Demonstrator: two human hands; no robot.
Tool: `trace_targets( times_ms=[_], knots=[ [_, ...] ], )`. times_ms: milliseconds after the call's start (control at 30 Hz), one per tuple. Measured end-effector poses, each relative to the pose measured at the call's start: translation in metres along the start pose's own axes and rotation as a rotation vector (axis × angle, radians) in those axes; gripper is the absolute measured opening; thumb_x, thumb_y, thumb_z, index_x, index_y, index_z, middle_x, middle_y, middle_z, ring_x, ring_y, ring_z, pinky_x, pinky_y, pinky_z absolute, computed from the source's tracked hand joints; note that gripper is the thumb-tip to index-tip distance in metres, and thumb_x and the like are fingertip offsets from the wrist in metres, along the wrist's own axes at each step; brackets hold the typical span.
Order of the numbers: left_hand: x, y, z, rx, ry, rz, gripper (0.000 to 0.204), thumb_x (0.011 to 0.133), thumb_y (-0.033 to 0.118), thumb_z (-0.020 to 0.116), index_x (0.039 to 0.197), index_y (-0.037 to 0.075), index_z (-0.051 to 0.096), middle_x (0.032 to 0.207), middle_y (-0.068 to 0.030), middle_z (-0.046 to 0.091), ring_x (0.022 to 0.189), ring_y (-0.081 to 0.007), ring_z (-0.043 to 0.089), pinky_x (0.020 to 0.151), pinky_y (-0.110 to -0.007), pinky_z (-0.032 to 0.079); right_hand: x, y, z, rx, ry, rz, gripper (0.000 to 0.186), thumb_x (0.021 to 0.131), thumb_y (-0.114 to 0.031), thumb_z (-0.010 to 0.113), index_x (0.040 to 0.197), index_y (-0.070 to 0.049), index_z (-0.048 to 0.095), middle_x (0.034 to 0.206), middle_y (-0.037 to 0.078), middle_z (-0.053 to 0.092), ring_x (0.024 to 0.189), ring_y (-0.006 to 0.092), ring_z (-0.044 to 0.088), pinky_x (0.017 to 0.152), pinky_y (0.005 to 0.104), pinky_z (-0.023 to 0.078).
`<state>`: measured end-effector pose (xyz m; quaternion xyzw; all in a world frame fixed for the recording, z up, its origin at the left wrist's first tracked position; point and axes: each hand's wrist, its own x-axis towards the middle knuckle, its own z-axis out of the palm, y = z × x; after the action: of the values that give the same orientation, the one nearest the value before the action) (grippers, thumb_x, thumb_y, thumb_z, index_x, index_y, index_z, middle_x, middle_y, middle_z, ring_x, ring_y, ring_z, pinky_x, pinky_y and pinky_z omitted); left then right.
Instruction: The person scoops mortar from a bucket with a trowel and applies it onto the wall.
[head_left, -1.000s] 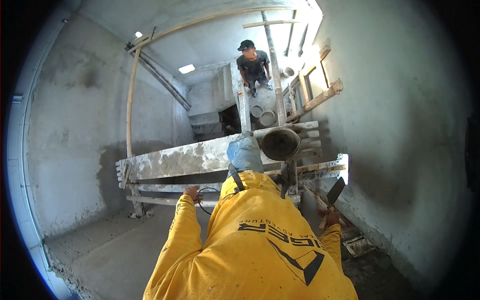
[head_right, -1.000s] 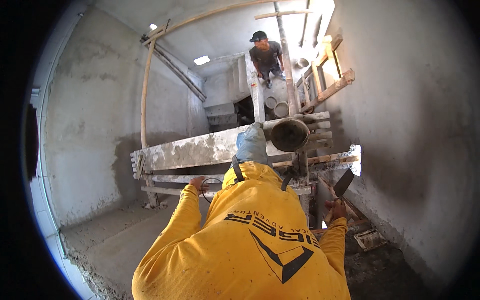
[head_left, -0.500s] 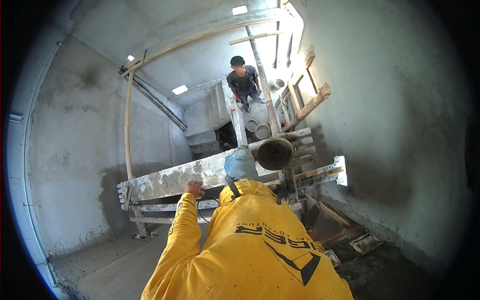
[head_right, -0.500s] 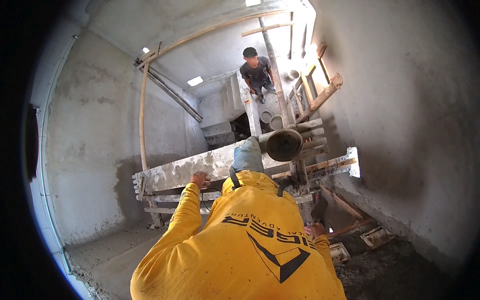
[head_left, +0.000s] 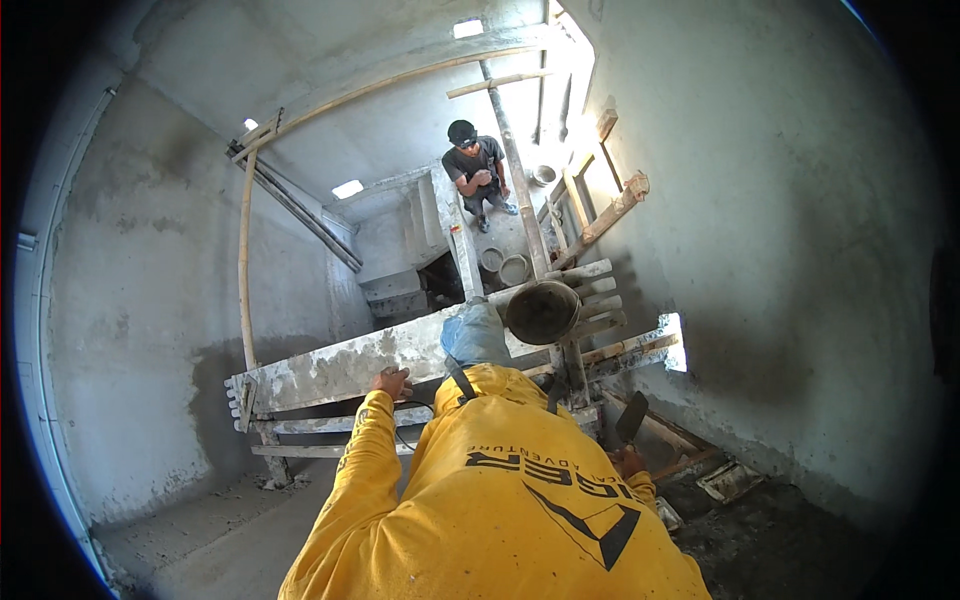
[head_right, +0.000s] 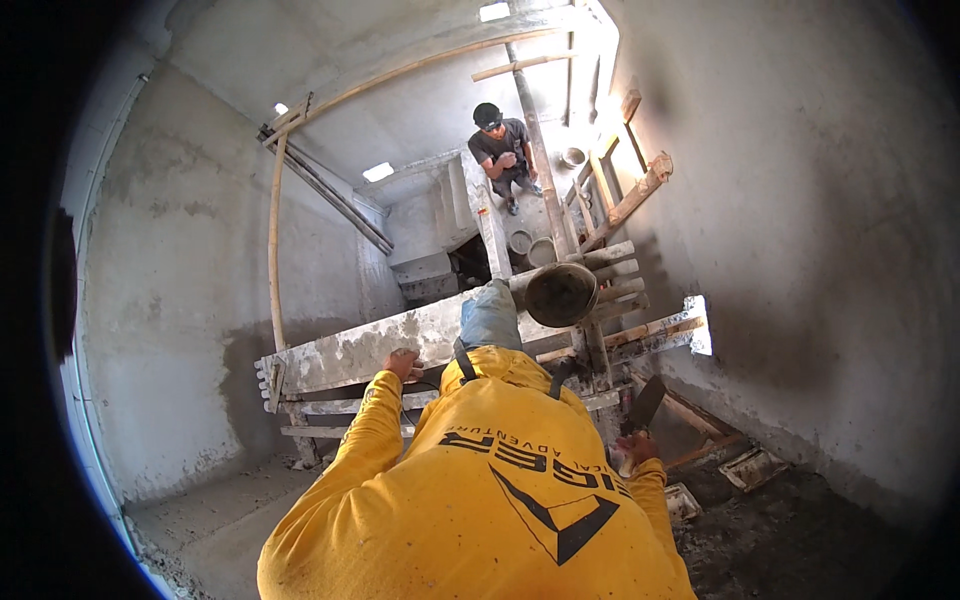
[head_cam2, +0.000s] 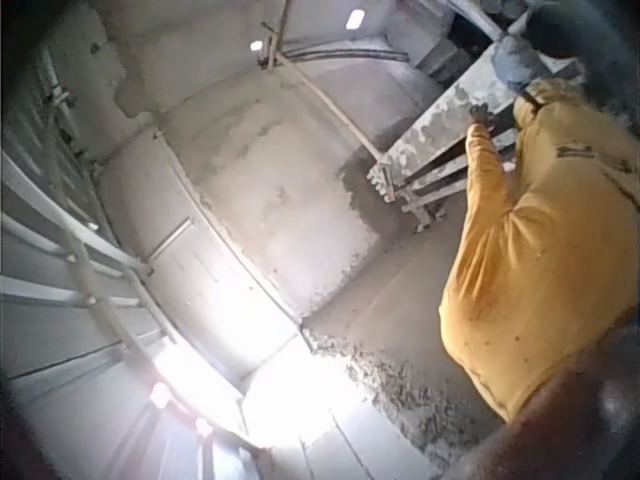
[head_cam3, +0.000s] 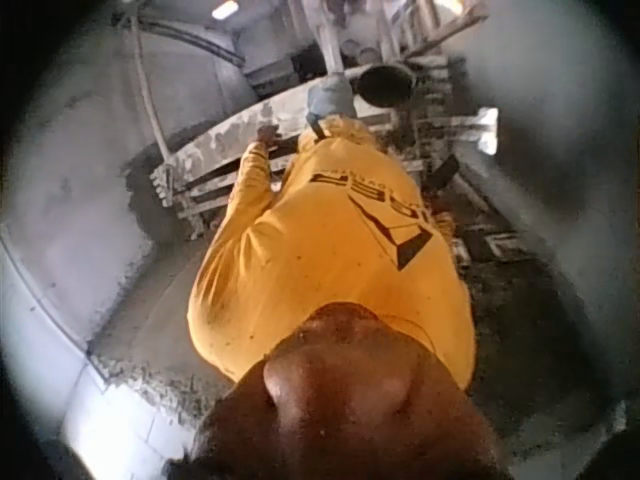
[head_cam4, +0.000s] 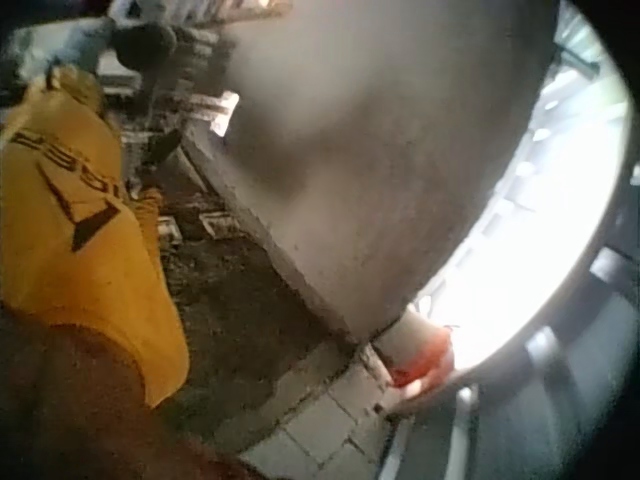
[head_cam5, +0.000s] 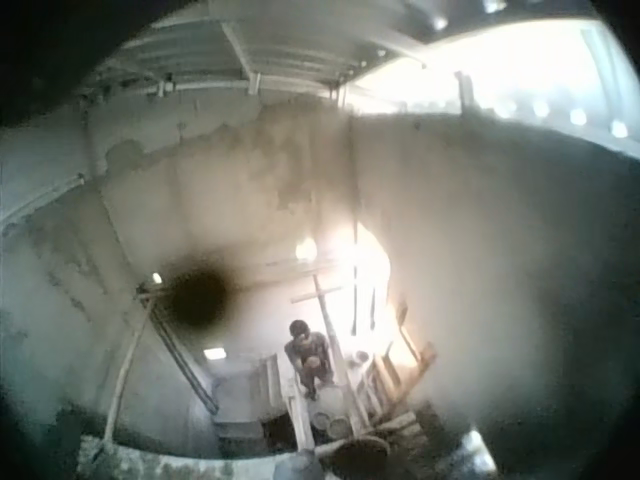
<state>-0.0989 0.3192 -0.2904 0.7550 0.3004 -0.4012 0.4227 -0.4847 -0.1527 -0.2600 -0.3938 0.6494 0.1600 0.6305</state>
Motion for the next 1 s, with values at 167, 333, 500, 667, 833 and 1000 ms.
trace_targets(
  times_ms=[167,333,500,667,833,1000],
  knots=[
    [0.0,-0.022,-0.001,-0.039,0.041,0.027,0.036,0.092,0.027,0.061,0.119,0.003,0.057,0.095,-0.0146,0.067,0.068,-0.0239,0.066,0.059,-0.037,0.057,0.009,-0.011,0.005,0.091,0.018,-0.046,0.05,0.086,0.002,0.05,0.133,0.011,0.036,0.109,0.027,0.065,0.091,0.0357,0.069,0.086,0.0415,0.058],
    [-0.002,-0.051,-0.001,-0.07,0.014,0.066,0.038,0.091,0.024,0.061,0.118,-0.002,0.058,0.096,-0.0176,0.069,0.073,-0.0253,0.068,0.064,-0.036,0.057,0.001,-0.017,0.015,0.019,0.016,-0.039,0.044,0.084,0.001,0.052,0.125,0.011,0.041,0.103,0.025,0.067,0.087,0.0352,0.07,0.081,0.0408,0.059],
    [-0.01,-0.063,-0.001,-0.042,0.056,0.035,0.034,0.09,0.027,0.062,0.109,-0.002,0.063,0.097,-0.0156,0.071,0.076,-0.0209,0.068,0.063,-0.032,0.054,-0.004,-0.013,0.021,-0.071,0.021,-0.065,0.04,0.083,0.0,0.053,0.121,0.011,0.045,0.101,0.025,0.068,0.086,0.0351,0.07,0.079,0.0405,0.059],
    [-0.007,-0.068,-0.002,-0.033,0.04,0.012,0.034,0.091,0.029,0.062,0.108,0.0,0.063,0.096,-0.0157,0.071,0.074,-0.02,0.066,0.062,-0.032,0.054,0.017,-0.001,0.014,-0.117,-0.005,-0.101,0.037,0.083,-0.002,0.055,0.118,0.01,0.049,0.1,0.025,0.068,0.087,0.0351,0.07,0.08,0.0409,0.059],
    [-0.004,-0.067,0.001,0.007,0.052,0.051,0.032,0.092,0.029,0.062,0.108,0.001,0.063,0.094,-0.0156,0.07,0.072,-0.0207,0.067,0.062,-0.032,0.054,0.051,0.018,-0.001,-0.242,-0.061,-0.214,0.035,0.082,-0.003,0.056,0.116,0.008,0.053,0.1,0.024,0.068,0.087,0.0351,0.07,0.08,0.0412,0.059],
    [-0.009,-0.061,-0.001,-0.017,0.049,0.032,0.036,0.091,0.028,0.063,0.114,0.0,0.062,0.095,-0.0148,0.071,0.076,-0.0211,0.067,0.063,-0.032,0.055,0.086,0.025,-0.026,-0.9,-0.11,-0.509,0.034,0.081,-0.024,0.061,0.106,0.0,0.064,0.1,0.02,0.069,0.093,0.0352,0.068,0.083,0.0423,0.055]
  ],
)
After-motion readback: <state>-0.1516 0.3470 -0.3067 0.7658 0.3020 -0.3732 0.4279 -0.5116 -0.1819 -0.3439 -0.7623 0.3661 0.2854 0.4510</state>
